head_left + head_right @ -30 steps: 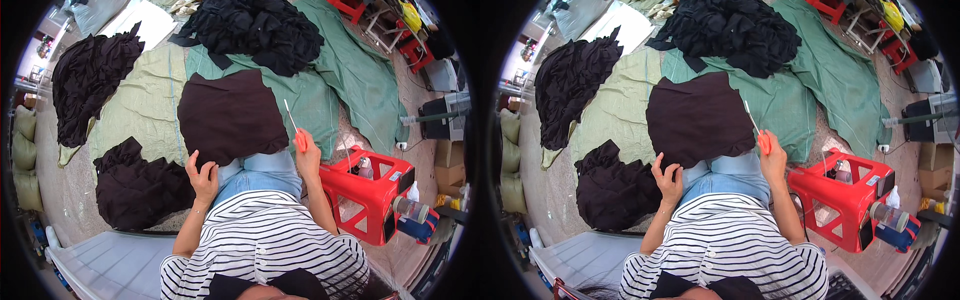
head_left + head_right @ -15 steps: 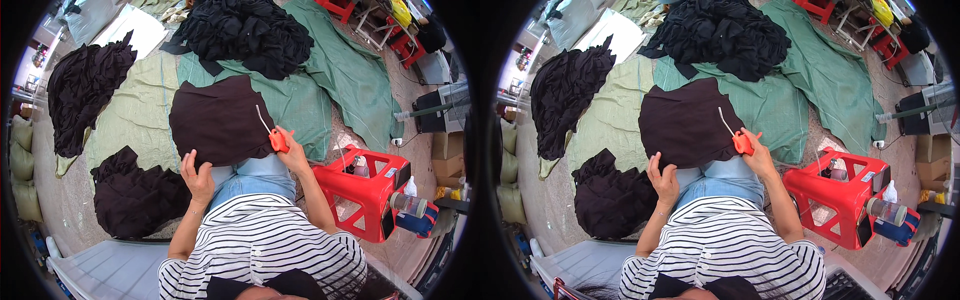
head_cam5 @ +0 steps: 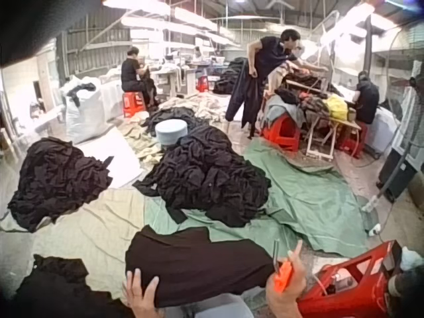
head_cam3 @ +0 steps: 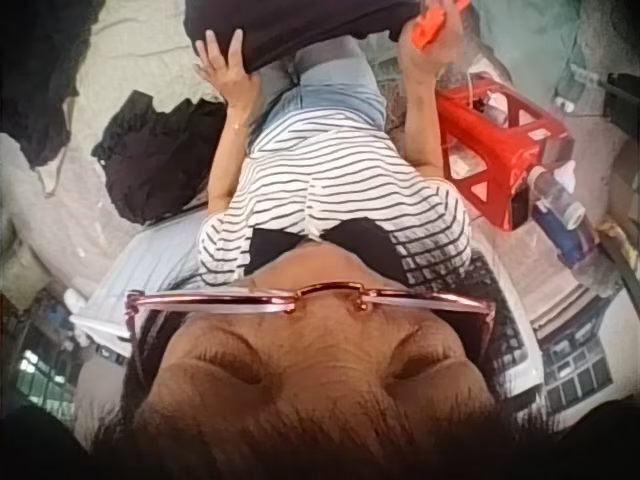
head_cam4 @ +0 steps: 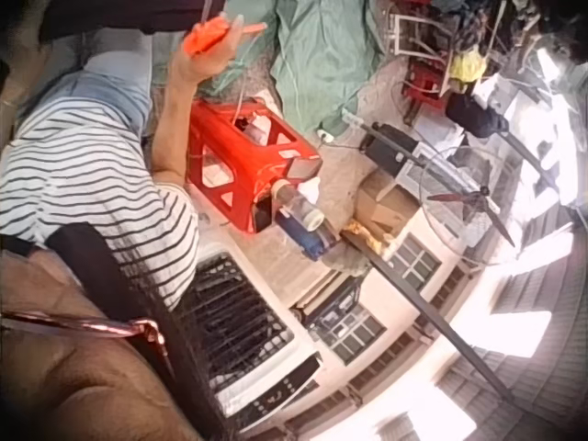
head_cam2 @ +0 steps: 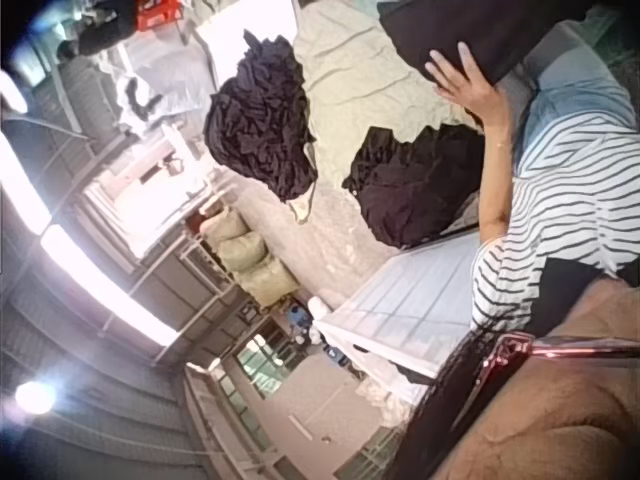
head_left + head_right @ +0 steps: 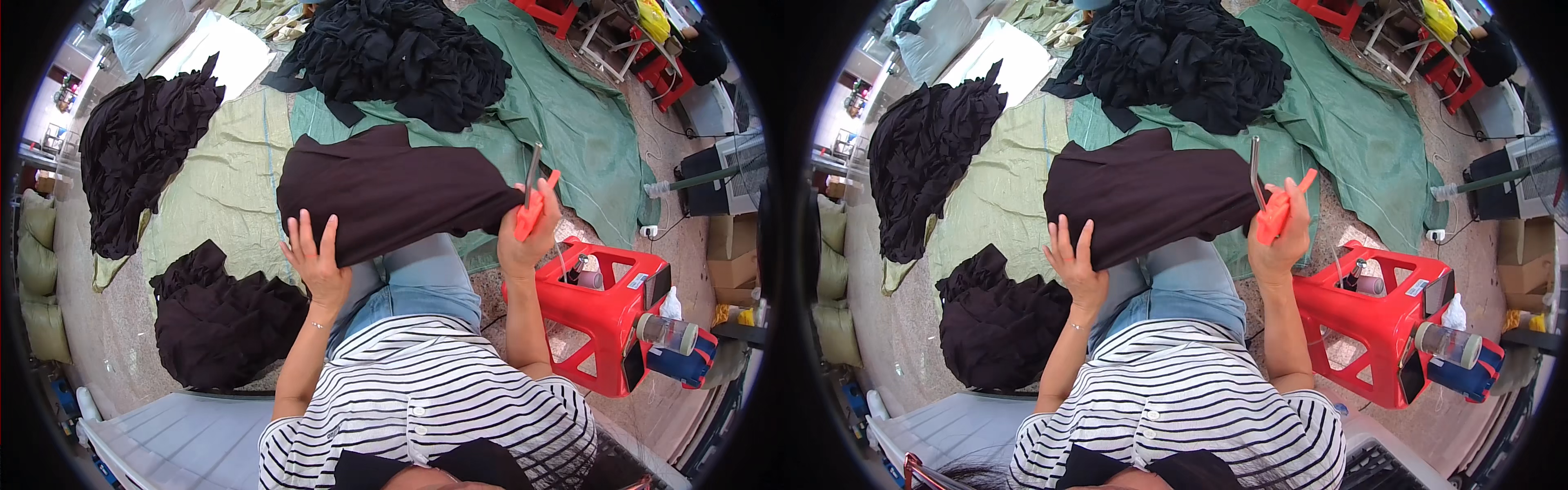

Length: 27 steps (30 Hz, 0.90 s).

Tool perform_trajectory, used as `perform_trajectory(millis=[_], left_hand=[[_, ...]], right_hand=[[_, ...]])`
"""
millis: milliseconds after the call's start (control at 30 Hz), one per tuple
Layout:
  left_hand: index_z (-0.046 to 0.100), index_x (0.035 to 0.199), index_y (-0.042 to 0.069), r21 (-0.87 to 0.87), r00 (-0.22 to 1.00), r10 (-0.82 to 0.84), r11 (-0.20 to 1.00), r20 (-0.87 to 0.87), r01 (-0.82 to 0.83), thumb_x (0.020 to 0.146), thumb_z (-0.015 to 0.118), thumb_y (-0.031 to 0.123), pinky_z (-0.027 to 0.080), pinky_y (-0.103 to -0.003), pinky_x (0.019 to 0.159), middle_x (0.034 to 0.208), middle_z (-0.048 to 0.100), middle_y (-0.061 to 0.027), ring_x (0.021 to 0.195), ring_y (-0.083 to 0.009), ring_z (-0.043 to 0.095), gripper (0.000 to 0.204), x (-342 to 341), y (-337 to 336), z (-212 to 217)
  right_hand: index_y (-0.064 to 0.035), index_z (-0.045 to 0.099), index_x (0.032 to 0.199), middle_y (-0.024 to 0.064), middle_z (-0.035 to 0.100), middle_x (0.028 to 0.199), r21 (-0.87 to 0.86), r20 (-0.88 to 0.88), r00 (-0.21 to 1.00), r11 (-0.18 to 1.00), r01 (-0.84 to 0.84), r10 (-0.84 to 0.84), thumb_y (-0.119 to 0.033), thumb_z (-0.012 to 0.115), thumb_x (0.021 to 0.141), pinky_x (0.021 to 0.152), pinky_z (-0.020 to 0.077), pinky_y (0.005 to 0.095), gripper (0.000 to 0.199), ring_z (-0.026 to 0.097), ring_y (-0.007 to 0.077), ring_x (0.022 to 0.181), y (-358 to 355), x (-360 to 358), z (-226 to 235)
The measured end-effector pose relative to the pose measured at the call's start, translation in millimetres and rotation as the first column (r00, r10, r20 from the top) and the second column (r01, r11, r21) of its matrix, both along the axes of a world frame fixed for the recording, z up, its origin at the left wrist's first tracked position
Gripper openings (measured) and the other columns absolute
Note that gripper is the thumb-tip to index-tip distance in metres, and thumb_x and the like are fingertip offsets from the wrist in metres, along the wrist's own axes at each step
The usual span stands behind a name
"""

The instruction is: Trimming loose threads from black fabric pieces using a pair of scissors.

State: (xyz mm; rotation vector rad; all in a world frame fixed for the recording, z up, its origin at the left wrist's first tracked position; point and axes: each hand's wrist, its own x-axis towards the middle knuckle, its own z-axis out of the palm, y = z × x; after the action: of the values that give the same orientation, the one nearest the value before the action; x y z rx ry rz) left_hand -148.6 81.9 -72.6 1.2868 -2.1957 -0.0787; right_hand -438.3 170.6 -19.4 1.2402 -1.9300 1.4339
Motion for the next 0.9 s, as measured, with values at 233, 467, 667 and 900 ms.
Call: perform_trajectory(millis=[233, 467, 667, 900], left_hand=[[0.065, 0.094, 0.003, 0.273, 0.91, -0.141, 0.926, -0.39, 0.26, 0.072, 0.068, -0.004, 0.049, -0.033, 0.06, 0.076, 0.065, -0.0171, 0.069, -0.0317, 0.069, 0.023, 42.6, -15.0, 93.9], [0.067, 0.081, -0.003, 0.683, 0.843, -0.268, 0.496, -0.466, 0.535, 0.078, 0.084, 0.032, 0.044, -0.026, 0.053, 0.057, 0.058, -0.0068, 0.051, -0.0113, 0.054, 0.038, 69.2, -8.6, 191.6], [0.067, 0.098, -0.006, 0.826, 0.953, -0.035, 0.49, -0.301, 0.279, 0.09, 0.072, 0.033, 0.048, -0.029, 0.066, 0.073, 0.064, -0.0086, 0.071, -0.01, 0.054, 0.04, 81.1, -26.5, 93.1], [0.065, 0.103, -0.001, 0.869, 0.976, -0.191, 0.459, -0.108, 0.186, 0.086, 0.074, 0.033, 0.049, -0.039, 0.07, 0.08, 0.065, -0.0197, 0.073, -0.0328, 0.063, 0.039, 94.3, -17.2, 45.2]], right_hand=[[-0.0025, 0.058, 0.13, 0.0141, 0.068, 0.111, 0.118, 0.0, 0.997, 0.99, -0.079, 0.08, 0.003, 0.08, 0.072, 0.082, 0.0533, 0.0361, 0.062, 0.068, 0.0303, 0.095, -8.8, -1.4, -10.7], [-0.0046, 0.057, 0.13, 0.0153, 0.068, 0.111, 0.106, 0.056, 0.994, 0.99, -0.097, 0.091, 0.004, 0.078, 0.076, 0.08, 0.0543, 0.036, 0.058, 0.069, 0.031, 0.093, -12.5, -1.6, 1.2], [-0.0082, 0.054, 0.13, 0.012, 0.068, 0.115, 0.166, 0.149, 0.982, 0.976, -0.142, 0.117, -0.006, 0.072, 0.089, 0.084, 0.0541, 0.0336, 0.045, 0.069, 0.024, 0.099, -42.1, -17.8, 22.0], [-0.0087, 0.057, 0.129, 0.016, 0.069, 0.111, 0.419, 0.653, 0.743, 0.749, -0.513, 0.144, -0.016, 0.079, 0.082, 0.086, 0.0525, 0.0388, 0.052, 0.068, 0.0348, 0.103, -17.1, -9.1, -37.4]])
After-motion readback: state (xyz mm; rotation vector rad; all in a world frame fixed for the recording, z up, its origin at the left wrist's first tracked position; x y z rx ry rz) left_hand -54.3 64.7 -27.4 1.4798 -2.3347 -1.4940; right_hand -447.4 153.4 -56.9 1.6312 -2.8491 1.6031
